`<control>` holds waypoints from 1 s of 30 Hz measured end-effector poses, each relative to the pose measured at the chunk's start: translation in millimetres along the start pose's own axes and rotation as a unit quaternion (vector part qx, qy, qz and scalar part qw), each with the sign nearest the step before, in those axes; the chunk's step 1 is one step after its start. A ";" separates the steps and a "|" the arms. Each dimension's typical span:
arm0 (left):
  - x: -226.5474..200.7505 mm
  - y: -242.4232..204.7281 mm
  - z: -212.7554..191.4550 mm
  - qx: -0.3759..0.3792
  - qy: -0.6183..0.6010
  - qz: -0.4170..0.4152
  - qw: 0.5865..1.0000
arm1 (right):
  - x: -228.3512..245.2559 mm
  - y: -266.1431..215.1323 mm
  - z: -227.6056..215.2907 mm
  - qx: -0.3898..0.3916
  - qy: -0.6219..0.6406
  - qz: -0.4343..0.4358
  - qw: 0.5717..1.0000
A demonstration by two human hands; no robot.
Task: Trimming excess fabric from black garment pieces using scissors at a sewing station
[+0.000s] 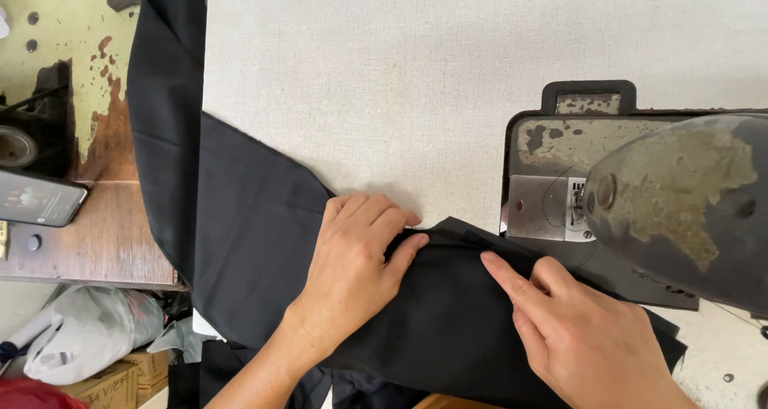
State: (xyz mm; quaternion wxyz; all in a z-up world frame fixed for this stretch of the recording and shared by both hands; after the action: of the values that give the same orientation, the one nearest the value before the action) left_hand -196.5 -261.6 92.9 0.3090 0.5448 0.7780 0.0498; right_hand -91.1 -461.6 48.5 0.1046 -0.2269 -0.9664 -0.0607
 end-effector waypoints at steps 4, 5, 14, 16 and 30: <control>-2.0 1.9 -0.8 0.006 -0.028 0.018 0.999 | 1.0 1.2 -0.5 0.007 0.007 0.002 1.000; -3.3 3.3 -0.2 0.009 -0.037 0.026 0.999 | 2.0 1.7 -2.6 -0.010 0.003 -0.007 1.000; -6.1 7.5 1.2 0.021 -0.022 0.030 0.999 | 2.0 0.5 -4.6 -0.036 0.033 0.009 0.999; -6.5 8.2 1.8 0.021 -0.015 0.031 0.999 | 1.7 0.8 -5.2 -0.033 0.043 0.006 0.998; -5.5 12.8 6.3 0.029 0.020 0.030 0.999 | 1.7 4.0 -3.3 -0.004 0.040 0.012 0.999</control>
State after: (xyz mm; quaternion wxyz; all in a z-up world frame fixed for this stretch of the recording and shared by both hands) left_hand -181.5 -263.0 95.4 0.2755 0.5757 0.7684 0.0472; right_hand -90.2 -457.9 52.4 0.1431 -0.2363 -0.9583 -0.0726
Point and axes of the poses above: each hand's wrist, its own y-axis towards the middle knuckle, its own z-axis out of the palm, x = y × z, the point moved 5 cm from there along y, towards the middle knuckle, and after that the axes turned 14 degrees about -x, right-handed, at the moved point
